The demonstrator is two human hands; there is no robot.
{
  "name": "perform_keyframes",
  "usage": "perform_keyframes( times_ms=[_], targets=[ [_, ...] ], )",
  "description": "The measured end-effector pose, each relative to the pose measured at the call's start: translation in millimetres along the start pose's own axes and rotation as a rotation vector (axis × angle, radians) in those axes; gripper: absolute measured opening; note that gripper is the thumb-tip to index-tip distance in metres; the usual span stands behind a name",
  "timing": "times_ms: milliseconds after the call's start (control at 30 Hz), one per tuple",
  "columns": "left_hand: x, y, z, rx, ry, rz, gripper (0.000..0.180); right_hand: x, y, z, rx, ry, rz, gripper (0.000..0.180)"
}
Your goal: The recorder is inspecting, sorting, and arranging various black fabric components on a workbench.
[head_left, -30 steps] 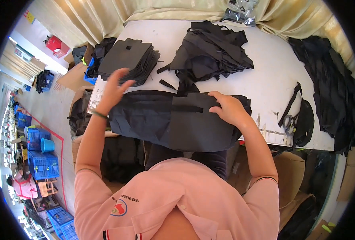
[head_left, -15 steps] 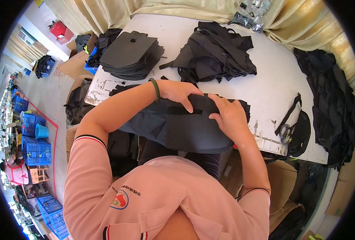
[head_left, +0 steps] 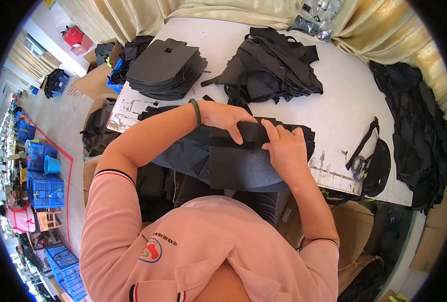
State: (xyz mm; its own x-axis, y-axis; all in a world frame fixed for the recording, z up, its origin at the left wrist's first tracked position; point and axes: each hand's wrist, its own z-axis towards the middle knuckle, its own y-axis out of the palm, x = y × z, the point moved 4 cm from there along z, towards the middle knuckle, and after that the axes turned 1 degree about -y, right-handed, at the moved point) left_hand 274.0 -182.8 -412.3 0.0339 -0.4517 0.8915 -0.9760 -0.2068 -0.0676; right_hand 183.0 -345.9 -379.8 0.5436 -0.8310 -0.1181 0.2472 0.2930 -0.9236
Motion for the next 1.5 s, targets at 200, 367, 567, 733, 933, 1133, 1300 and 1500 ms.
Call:
perform_keyframes(
  times_ms=[200, 367, 567, 733, 933, 1133, 1300, 1500],
  targets=[
    [16, -5, -3, 0.368, 0.134, 0.319, 0.07, 11, 3, 3, -0.044, 0.063, 0.011, 0.058],
    [25, 49, -8, 0.537, 0.337, 1.073, 0.084, 46, 28, 1, -0.092, 0.114, 0.075, 0.053],
    [-52, 89, -2, 0.488, 0.244, 1.138, 0.099, 149, 56, 48, 0.098, 0.396, 0.273, 0.033],
    [-51, 89, 1, 0.493, 0.232, 1.075, 0.098, 191, 103, 107, -0.247, 0.673, 0.288, 0.039],
    [-49, 75, -7, 0.588, 0.347, 0.818, 0.086, 169, 98, 141, -0.086, 0.545, 0.052, 0.026],
    [43, -9, -72, 1.441, 0.572, 0.697, 0.057, 58, -27, 154, 0.206, -0.193, 0.147, 0.011],
    [82, -50, -74, 1.388, 0.657, 0.924, 0.04, 5, -69, 144, 0.264, -0.406, 0.071, 0.02],
    [95, -39, -72, 1.342, 0.642, 0.703, 0.026, 9, -76, 133, 0.44, -0.155, -0.017, 0.022]
  ],
)
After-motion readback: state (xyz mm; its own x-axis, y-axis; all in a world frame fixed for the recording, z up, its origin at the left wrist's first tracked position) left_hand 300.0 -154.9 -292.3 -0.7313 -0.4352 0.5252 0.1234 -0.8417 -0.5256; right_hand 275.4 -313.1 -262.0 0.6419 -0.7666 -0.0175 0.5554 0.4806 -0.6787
